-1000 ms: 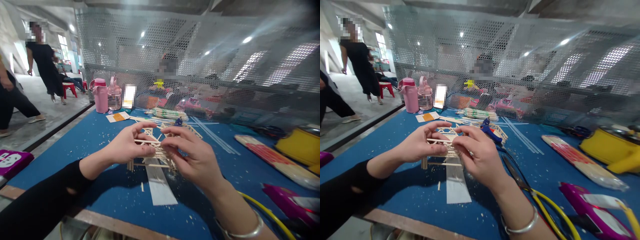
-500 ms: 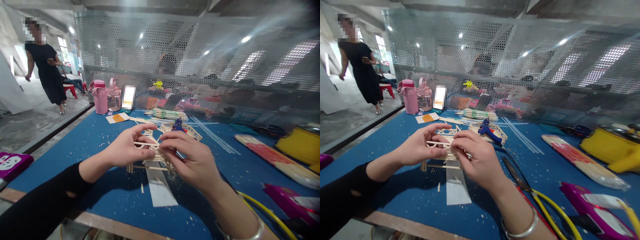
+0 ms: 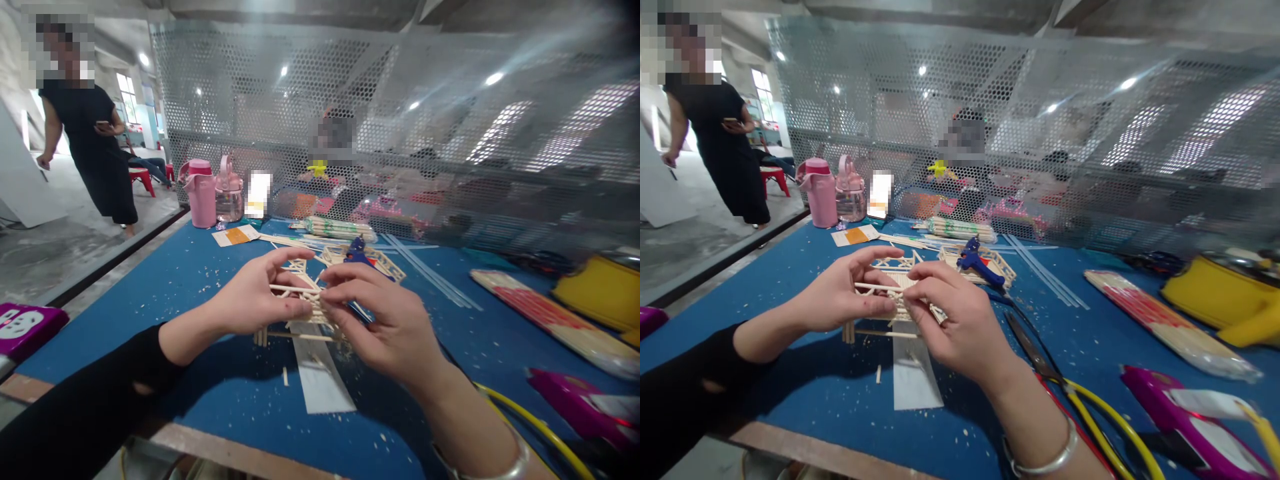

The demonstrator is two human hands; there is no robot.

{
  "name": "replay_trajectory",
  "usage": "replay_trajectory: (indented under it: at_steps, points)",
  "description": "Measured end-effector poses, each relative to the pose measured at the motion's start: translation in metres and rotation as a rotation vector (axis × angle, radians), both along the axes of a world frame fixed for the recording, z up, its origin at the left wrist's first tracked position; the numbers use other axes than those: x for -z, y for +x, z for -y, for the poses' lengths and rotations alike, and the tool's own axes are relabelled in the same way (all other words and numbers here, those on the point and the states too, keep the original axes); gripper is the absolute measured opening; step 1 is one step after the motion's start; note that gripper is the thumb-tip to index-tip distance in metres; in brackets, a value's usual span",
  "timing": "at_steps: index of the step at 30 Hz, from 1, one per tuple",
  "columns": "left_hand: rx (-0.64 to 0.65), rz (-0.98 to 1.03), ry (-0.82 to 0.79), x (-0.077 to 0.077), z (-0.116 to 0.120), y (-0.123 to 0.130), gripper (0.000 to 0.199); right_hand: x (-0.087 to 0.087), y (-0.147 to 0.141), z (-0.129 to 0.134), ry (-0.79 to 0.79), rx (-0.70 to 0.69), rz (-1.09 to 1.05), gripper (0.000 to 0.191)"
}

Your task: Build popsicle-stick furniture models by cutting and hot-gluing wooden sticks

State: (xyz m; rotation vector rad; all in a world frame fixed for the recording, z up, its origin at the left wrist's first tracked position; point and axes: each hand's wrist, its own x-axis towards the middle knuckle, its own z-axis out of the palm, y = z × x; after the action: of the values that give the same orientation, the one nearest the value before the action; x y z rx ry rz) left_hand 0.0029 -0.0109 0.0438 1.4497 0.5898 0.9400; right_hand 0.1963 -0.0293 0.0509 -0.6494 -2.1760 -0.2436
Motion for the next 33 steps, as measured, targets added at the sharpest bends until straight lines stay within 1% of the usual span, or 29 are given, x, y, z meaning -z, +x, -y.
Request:
replay_trajectory:
  at_steps: [5, 11, 17, 20, 29, 33]
  points:
    - [-0.022, -0.018, 0.017, -0.0003, 0.0008, -0.0004, 0.063, -0.0002, -0.0005, 0.001, 0.001, 0.008, -0.001, 0.011]
    - [-0.035, -0.031, 0.008, -0.0003, 0.0018, 0.0, 0.064, 0.0006, -0.0021, 0.001, -0.026, 0.011, -0.057, 0.011]
    - [-0.055, -0.003, -0.002, 0.0015, 0.0025, 0.0008, 0.063, 0.0051, -0.0038, -0.001, 0.006, 0.031, -0.077, 0.01]
    - [-0.061, 0.0, -0.002, 0.0029, 0.0021, 0.0006, 0.063, 0.0059, -0.0035, -0.0013, 0.015, 0.022, -0.072, 0.014]
    - [-0.08, -0.003, -0.011, 0.0029, 0.0017, 0.0003, 0.065, 0.0011, -0.0026, 0.0006, 0.056, 0.059, -0.025, 0.013]
    - [-0.071, 0.015, -0.004, 0.0038, 0.0006, 0.0004, 0.065, -0.0007, -0.0022, 0.0002, 0.047, 0.057, 0.001, 0.014]
